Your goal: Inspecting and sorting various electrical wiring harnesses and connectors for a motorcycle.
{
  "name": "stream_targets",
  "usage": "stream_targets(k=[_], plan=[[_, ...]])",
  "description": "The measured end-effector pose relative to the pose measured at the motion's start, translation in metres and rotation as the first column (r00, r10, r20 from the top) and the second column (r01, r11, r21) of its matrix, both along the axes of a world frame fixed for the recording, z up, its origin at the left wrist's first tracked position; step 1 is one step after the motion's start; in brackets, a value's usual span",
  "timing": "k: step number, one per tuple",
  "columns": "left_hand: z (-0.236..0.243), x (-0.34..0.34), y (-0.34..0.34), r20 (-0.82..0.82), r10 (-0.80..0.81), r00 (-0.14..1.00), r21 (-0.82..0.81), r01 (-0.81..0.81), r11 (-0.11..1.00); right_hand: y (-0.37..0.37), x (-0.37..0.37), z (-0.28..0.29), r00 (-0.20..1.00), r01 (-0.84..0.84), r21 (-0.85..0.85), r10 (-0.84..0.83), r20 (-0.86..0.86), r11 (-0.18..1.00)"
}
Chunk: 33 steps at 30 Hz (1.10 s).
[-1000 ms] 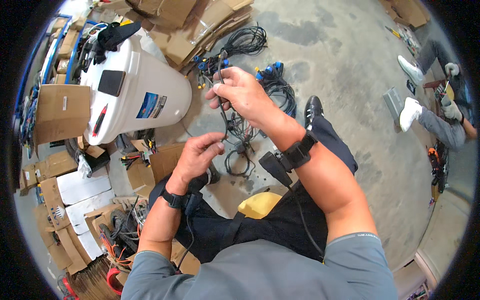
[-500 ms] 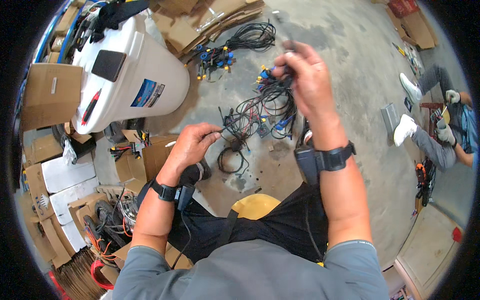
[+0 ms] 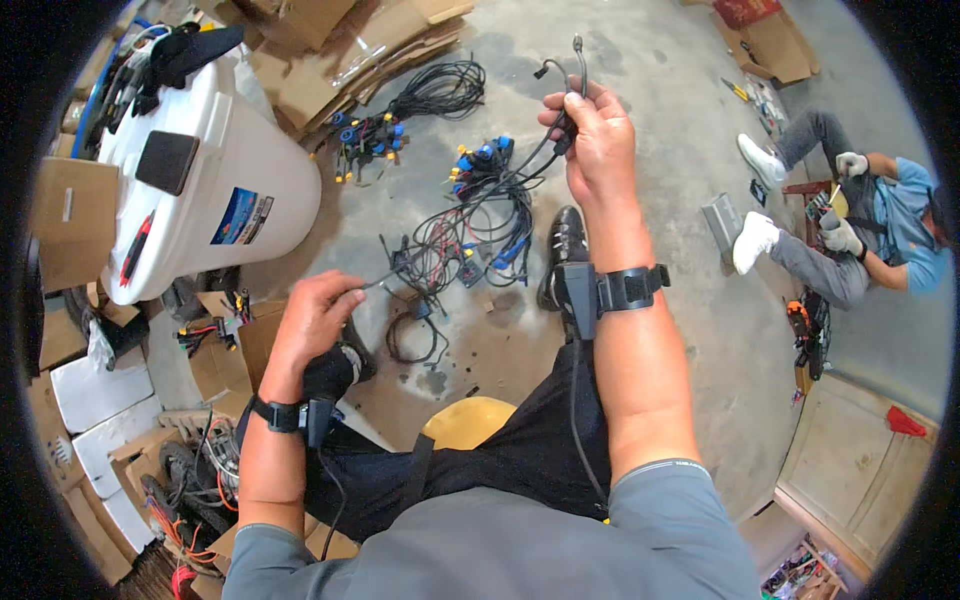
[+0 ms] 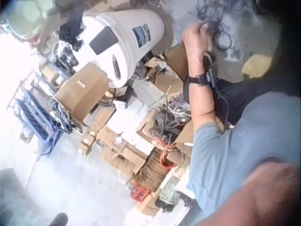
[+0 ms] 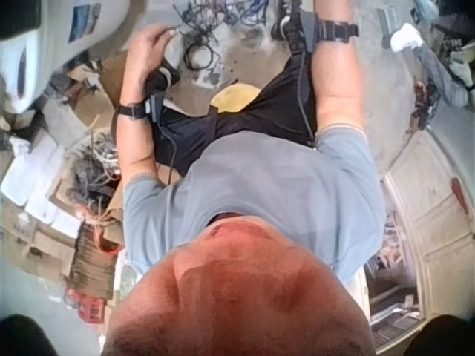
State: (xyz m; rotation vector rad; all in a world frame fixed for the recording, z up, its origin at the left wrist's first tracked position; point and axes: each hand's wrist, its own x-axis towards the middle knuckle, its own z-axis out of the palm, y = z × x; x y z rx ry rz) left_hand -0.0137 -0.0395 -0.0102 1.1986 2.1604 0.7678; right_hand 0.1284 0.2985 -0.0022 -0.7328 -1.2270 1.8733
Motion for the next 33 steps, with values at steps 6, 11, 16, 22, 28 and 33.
stream_targets(k=[6, 11, 16, 22, 28, 33], plan=[[-0.003, -0.026, -0.015, 0.645, 0.313, 0.697, 0.237, -0.571, 0.786, -0.001, -0.002, -0.002, 0.995, -0.023, 0.073, 0.016, 0.095, 0.997], [-0.004, -0.038, -0.021, 0.811, 0.158, 0.563, 0.413, -0.742, 0.528, -0.014, -0.009, -0.003, 0.916, -0.243, 0.215, 0.152, 0.37, 0.946], [0.002, -0.034, -0.009, 0.747, 0.312, 0.587, 0.394, -0.769, 0.504, -0.016, -0.005, -0.017, 0.643, -0.61, 0.357, 0.178, 0.745, 0.707], [0.0, -0.024, -0.003, 0.696, 0.328, 0.639, 0.351, -0.701, 0.62, -0.052, -0.018, 0.015, 0.649, -0.609, 0.247, 0.295, 0.702, 0.754], [-0.007, -0.015, 0.004, 0.75, 0.238, 0.617, 0.308, -0.644, 0.7, -0.084, -0.025, 0.019, 0.676, -0.673, 0.13, 0.534, 0.508, 0.728], [-0.01, -0.011, 0.013, 0.796, 0.213, 0.566, 0.221, -0.6, 0.769, -0.106, -0.028, 0.016, 0.621, -0.765, 0.071, 0.705, 0.343, 0.64]])
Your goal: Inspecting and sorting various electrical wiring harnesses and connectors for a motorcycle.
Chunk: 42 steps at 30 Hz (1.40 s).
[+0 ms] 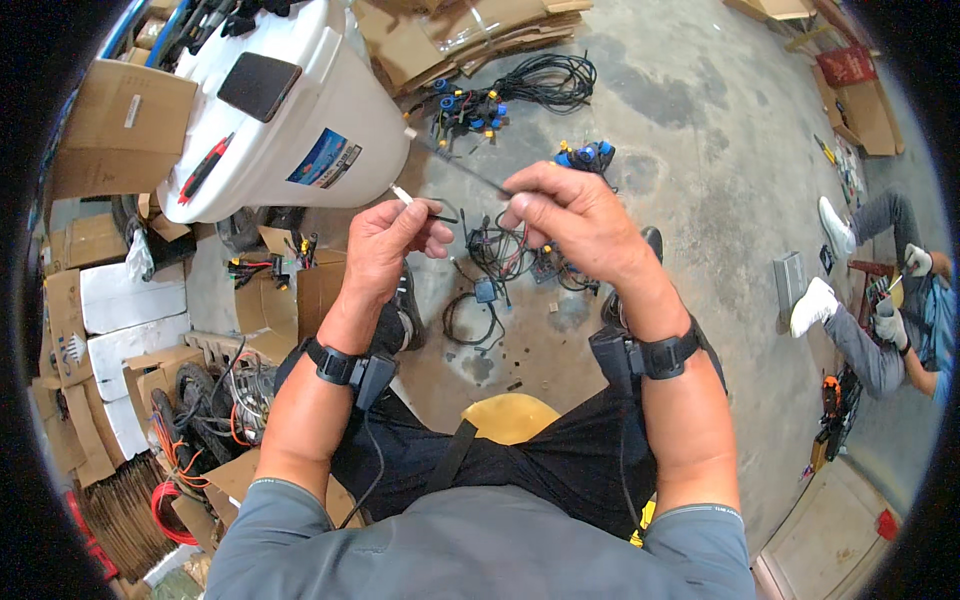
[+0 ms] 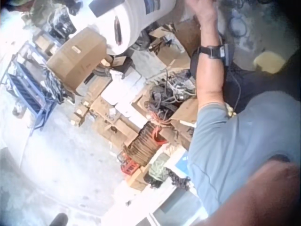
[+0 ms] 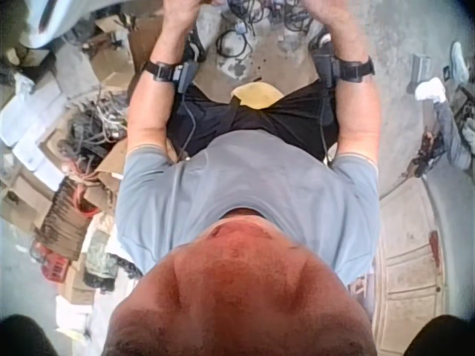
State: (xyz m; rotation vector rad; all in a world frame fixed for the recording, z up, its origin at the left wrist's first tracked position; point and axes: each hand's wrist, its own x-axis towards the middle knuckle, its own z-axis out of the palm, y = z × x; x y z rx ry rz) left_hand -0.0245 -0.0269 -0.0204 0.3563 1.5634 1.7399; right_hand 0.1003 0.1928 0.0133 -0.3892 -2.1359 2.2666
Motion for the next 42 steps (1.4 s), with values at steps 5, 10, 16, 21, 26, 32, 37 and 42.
stream_targets(k=[5, 10, 16, 21, 26, 32, 37, 42], plan=[[-0.005, -0.003, -0.001, 0.014, 0.015, 1.0, 0.066, -0.016, 0.998, -0.015, 0.0, -0.006, 0.98, -0.19, 0.049, 0.186, 0.069, 0.981], [-0.003, 0.0, 0.001, 0.052, -0.003, 0.999, 0.048, 0.0, 0.999, -0.023, 0.0, -0.016, 0.97, -0.237, 0.181, 0.242, -0.006, 0.954], [0.0, 0.005, 0.001, 0.079, -0.057, 0.995, 0.033, 0.054, 0.998, -0.024, -0.001, -0.017, 0.952, -0.269, 0.506, 0.305, 0.011, 0.819], [-0.001, 0.007, 0.003, 0.054, -0.026, 0.998, 0.085, 0.021, 0.996, -0.035, 0.0, -0.021, 0.977, -0.111, 0.586, 0.195, -0.082, 0.803], [0.003, 0.009, 0.003, 0.069, -0.095, 0.993, 0.087, 0.088, 0.992, -0.038, -0.004, -0.022, 0.972, -0.169, 0.58, 0.231, -0.033, 0.797], [0.003, 0.01, 0.002, 0.128, -0.09, 0.988, 0.133, 0.073, 0.988, -0.043, -0.006, -0.026, 0.958, -0.226, 0.43, 0.279, -0.065, 0.874], [-0.001, 0.01, 0.003, 0.095, -0.087, 0.992, 0.112, 0.076, 0.991, -0.043, -0.007, -0.027, 0.958, -0.203, 0.565, 0.283, -0.056, 0.8], [-0.004, 0.011, 0.005, 0.066, -0.095, 0.993, 0.118, 0.087, 0.989, -0.034, -0.004, -0.026, 0.976, -0.069, 0.55, 0.169, -0.134, 0.832]])
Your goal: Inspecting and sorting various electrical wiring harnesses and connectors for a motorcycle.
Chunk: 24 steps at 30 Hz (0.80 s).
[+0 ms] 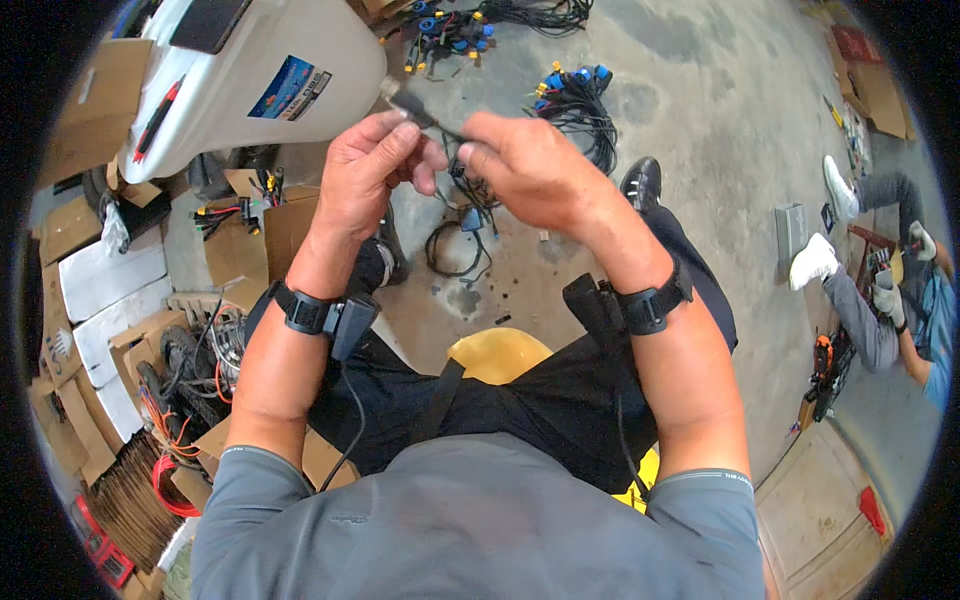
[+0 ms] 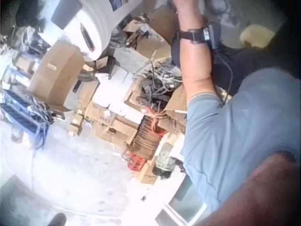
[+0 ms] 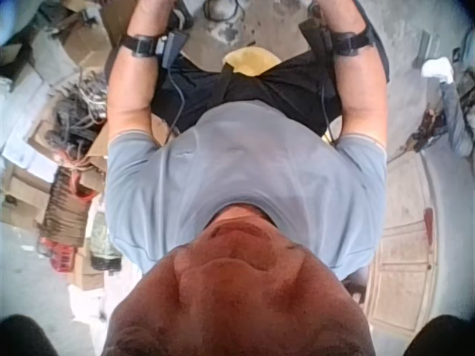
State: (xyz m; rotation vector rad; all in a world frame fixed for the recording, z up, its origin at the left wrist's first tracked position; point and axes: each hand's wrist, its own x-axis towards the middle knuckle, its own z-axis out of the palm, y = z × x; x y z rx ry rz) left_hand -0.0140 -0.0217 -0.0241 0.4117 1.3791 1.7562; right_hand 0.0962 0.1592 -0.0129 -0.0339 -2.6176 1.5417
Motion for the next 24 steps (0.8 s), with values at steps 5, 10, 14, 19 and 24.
stream_targets(k=[5, 10, 14, 19, 24], plan=[[-0.008, -0.013, -0.002, -0.063, 0.007, 0.998, -0.176, -0.018, 0.984, 0.025, 0.004, 0.017, 0.952, 0.275, -0.277, -0.22, 0.215, 0.921], [-0.054, -0.024, -0.01, -0.097, -0.027, 0.995, -0.467, -0.021, 0.884, 0.045, 0.01, 0.025, 0.944, 0.329, -0.266, -0.31, 0.111, 0.906], [-0.142, -0.017, -0.032, -0.225, -0.066, 0.972, -0.707, -0.116, 0.698, 0.046, 0.009, 0.026, 0.931, 0.363, -0.267, -0.358, 0.071, 0.892], [-0.244, 0.052, -0.057, -0.109, 0.083, 0.991, -0.803, -0.137, 0.581, 0.04, 0.014, 0.041, 0.866, 0.491, -0.427, -0.477, 0.147, 0.76], [-0.288, 0.11, -0.058, -0.008, 0.181, 0.983, -0.887, -0.091, 0.452, 0.046, 0.036, 0.051, 0.84, 0.531, -0.476, -0.51, 0.186, 0.701]])
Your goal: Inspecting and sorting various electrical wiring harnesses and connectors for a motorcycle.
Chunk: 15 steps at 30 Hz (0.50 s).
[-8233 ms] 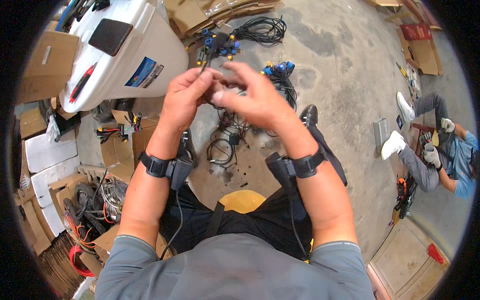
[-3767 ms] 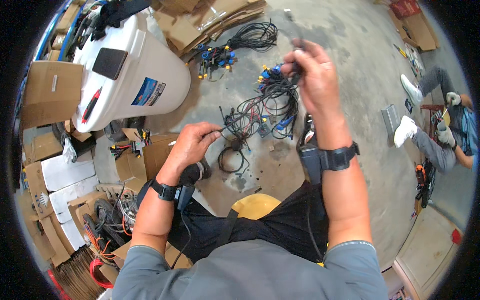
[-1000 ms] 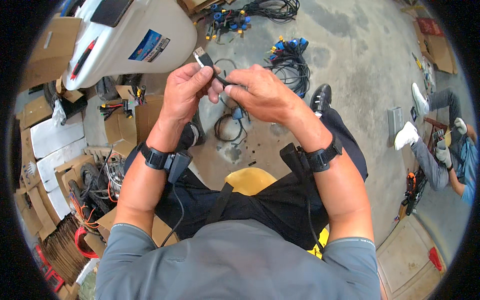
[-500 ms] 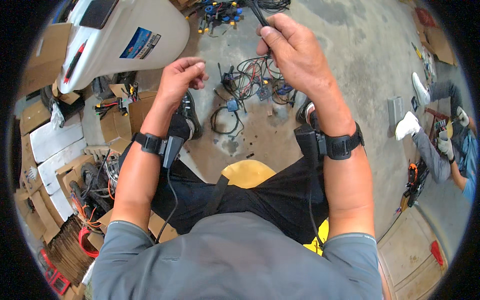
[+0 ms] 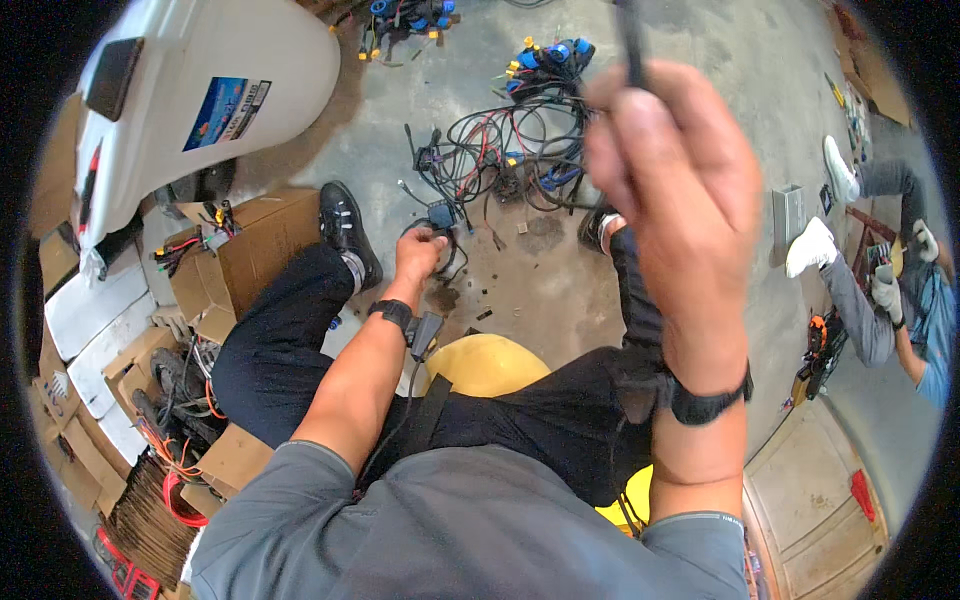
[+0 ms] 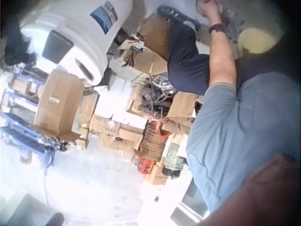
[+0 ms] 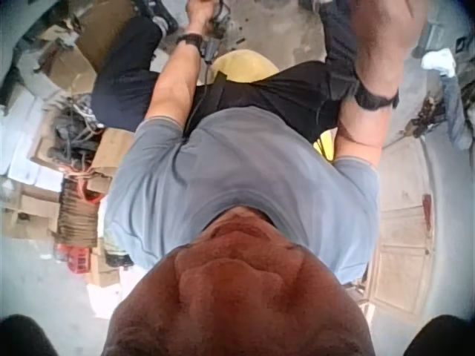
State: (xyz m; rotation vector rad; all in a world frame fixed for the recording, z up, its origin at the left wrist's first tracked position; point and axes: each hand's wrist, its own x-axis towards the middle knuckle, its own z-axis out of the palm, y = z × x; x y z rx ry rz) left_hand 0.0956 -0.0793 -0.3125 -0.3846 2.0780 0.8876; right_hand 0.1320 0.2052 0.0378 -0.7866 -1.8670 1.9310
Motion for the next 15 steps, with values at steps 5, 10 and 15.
stream_targets(k=[5, 10, 15], plan=[[-0.003, -0.018, 0.019, -0.107, -0.161, 0.981, -0.057, 0.156, 0.986, 0.017, 0.02, -0.007, 0.977, 0.168, -0.161, -0.186, -0.103, 0.973], [-0.001, -0.036, 0.04, -0.183, -0.43, 0.884, -0.212, 0.392, 0.895, 0.035, 0.033, -0.014, 0.989, 0.034, -0.146, -0.054, -0.135, 0.989], [-0.012, -0.038, 0.045, -0.112, -0.491, 0.864, -0.271, 0.449, 0.852, 0.032, 0.032, -0.023, 0.996, 0.025, -0.14, -0.037, -0.086, 0.99]])
